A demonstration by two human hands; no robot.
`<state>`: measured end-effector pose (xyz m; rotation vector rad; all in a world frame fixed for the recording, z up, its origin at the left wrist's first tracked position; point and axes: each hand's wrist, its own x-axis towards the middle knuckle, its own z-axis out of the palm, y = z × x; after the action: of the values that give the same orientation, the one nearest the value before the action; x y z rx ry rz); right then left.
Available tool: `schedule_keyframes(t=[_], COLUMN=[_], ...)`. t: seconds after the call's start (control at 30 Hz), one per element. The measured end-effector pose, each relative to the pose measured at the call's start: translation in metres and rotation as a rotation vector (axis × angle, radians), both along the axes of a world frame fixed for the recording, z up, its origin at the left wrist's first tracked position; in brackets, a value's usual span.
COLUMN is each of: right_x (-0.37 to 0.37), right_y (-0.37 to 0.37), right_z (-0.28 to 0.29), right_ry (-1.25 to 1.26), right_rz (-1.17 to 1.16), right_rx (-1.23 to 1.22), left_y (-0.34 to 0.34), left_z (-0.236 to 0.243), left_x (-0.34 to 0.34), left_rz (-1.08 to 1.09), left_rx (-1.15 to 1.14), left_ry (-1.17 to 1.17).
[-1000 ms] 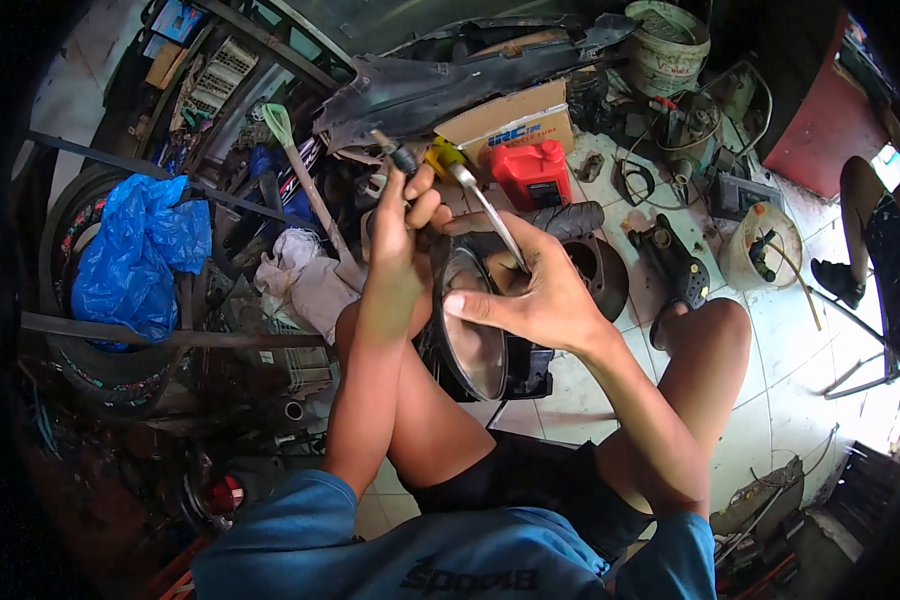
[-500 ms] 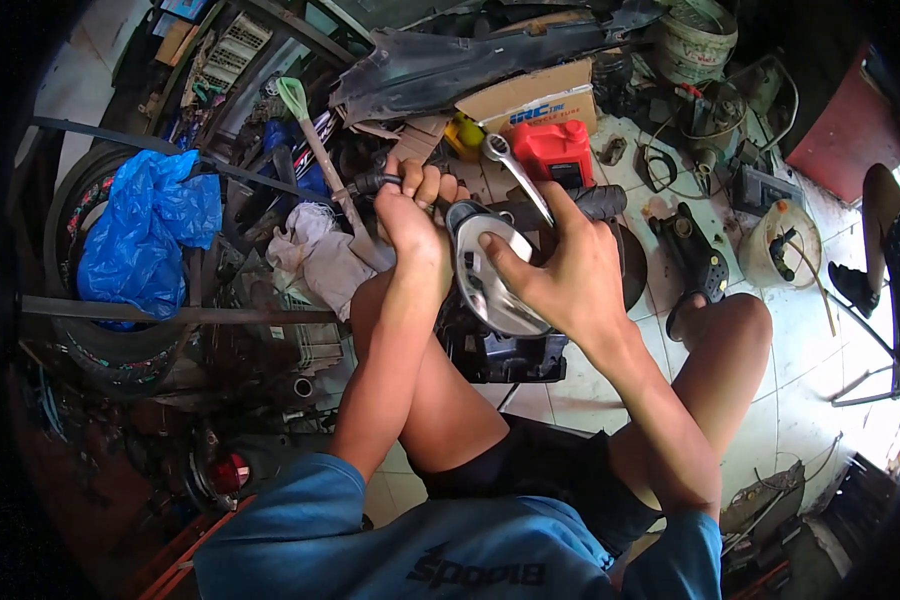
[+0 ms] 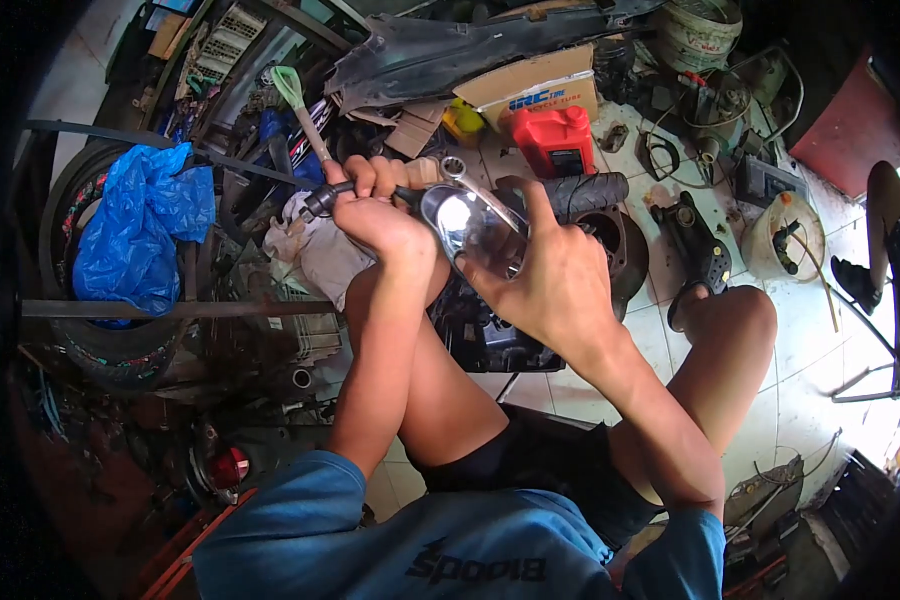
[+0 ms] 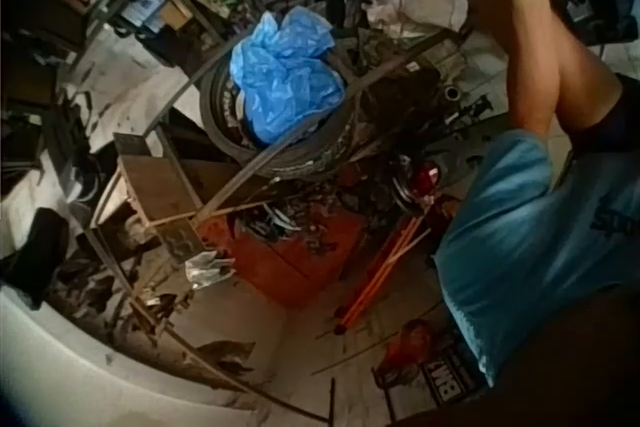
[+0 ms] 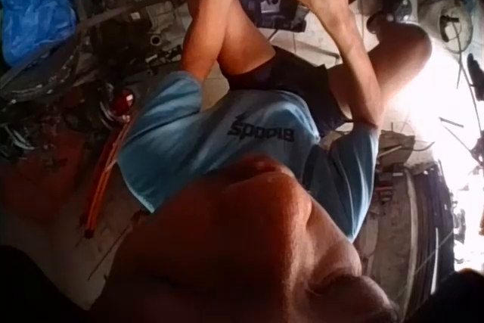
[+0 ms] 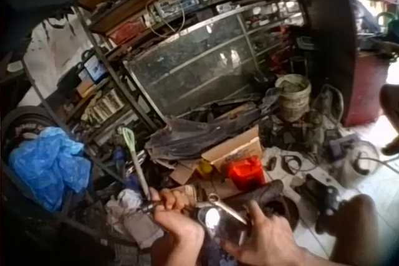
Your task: Repairing or assembling motorcycle engine components using tools.
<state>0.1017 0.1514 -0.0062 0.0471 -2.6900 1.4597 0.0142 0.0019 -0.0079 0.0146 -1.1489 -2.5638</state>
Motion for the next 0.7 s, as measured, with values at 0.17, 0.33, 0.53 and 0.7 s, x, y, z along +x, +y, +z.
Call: schedule_keyframes(t=[0.17, 0.33, 0.53, 0.7], right_x=[-0.006, -0.025, -0.02, -0.015], right_y=[0.01, 0.038, 0.038, 0.027], right_z=[-0.001, -0.011, -0.014, -0.012], right_ry=[-0.022, -0.334, -0.691, -0.746], right_rz=[0.053, 0.084, 0.145, 0.176], right_rx=[-0.188, -0.702, -0.896, -0.941], left_y=[-0.015, -0.01, -0.016, -0.014], left_z=[0.008, 0.011, -0.01, 0.009], left_x=[-0.006, -0.006, -0.017, -0.011], left_rz=[0.072, 0.035, -0.139, -0.257], left_rx=[0.016, 0.131, 0.176, 0.215], left_ry=[0.032, -0.094, -0.224, -0.355])
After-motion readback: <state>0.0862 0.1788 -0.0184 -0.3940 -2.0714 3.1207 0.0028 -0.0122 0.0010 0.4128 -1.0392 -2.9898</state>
